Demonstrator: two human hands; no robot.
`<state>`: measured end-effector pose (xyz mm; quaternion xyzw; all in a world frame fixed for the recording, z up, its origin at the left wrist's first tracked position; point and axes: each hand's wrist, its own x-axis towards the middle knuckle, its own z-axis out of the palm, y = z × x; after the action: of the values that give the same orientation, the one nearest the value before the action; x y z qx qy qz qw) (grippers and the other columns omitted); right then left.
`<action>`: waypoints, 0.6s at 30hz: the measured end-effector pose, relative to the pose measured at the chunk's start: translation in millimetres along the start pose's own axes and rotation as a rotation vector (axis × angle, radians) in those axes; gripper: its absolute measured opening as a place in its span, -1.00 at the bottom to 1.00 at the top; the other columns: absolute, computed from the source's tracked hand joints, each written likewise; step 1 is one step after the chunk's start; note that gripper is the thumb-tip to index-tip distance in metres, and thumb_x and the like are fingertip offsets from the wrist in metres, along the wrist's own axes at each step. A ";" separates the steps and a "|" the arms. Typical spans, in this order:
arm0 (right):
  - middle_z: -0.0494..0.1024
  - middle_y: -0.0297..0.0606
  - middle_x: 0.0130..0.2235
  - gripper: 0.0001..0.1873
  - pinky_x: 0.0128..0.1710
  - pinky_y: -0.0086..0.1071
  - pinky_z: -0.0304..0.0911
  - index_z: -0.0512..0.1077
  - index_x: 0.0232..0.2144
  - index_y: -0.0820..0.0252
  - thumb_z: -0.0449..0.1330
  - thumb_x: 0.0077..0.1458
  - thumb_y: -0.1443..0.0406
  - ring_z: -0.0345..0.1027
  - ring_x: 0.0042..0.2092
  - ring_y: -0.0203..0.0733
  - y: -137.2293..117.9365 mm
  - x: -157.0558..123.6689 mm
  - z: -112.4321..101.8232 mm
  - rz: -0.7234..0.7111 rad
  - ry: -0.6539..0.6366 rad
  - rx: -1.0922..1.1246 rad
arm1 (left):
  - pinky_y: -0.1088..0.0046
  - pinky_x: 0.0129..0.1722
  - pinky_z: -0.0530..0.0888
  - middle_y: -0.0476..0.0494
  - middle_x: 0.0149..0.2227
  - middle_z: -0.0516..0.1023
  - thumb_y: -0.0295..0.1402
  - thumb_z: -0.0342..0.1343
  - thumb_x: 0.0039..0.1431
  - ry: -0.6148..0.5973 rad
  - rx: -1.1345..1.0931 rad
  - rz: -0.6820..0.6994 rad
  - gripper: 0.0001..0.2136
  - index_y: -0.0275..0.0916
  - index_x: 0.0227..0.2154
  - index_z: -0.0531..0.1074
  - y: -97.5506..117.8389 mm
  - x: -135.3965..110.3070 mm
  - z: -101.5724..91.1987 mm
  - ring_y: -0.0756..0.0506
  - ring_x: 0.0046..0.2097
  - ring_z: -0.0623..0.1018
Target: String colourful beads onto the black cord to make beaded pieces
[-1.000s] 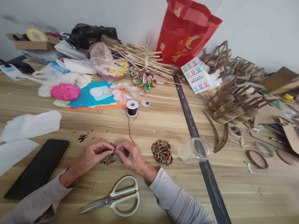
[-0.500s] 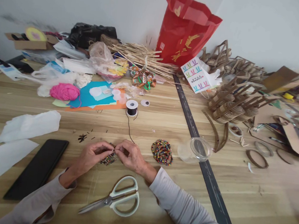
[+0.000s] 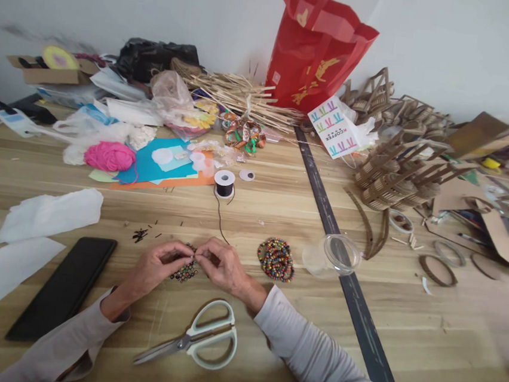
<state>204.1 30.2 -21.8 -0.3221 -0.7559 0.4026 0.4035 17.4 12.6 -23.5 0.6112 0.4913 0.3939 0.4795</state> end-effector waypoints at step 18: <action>0.38 -0.35 -0.49 -0.78 -0.47 -0.50 0.14 0.36 -0.45 0.25 0.21 0.09 0.20 0.20 -0.47 -0.35 4.2 -2.0 2.1 0.128 -0.003 0.121 | 0.52 -0.38 0.45 -0.09 -0.45 0.58 -0.40 0.20 -0.03 0.051 -0.003 -0.029 -0.94 -0.27 -0.46 0.53 5.2 -0.5 -0.2 -0.03 -0.40 0.53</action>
<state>203.9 29.8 -26.8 -0.3441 -0.7088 0.4730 0.3943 18.2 11.8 -18.5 0.5932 0.5113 0.4031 0.4735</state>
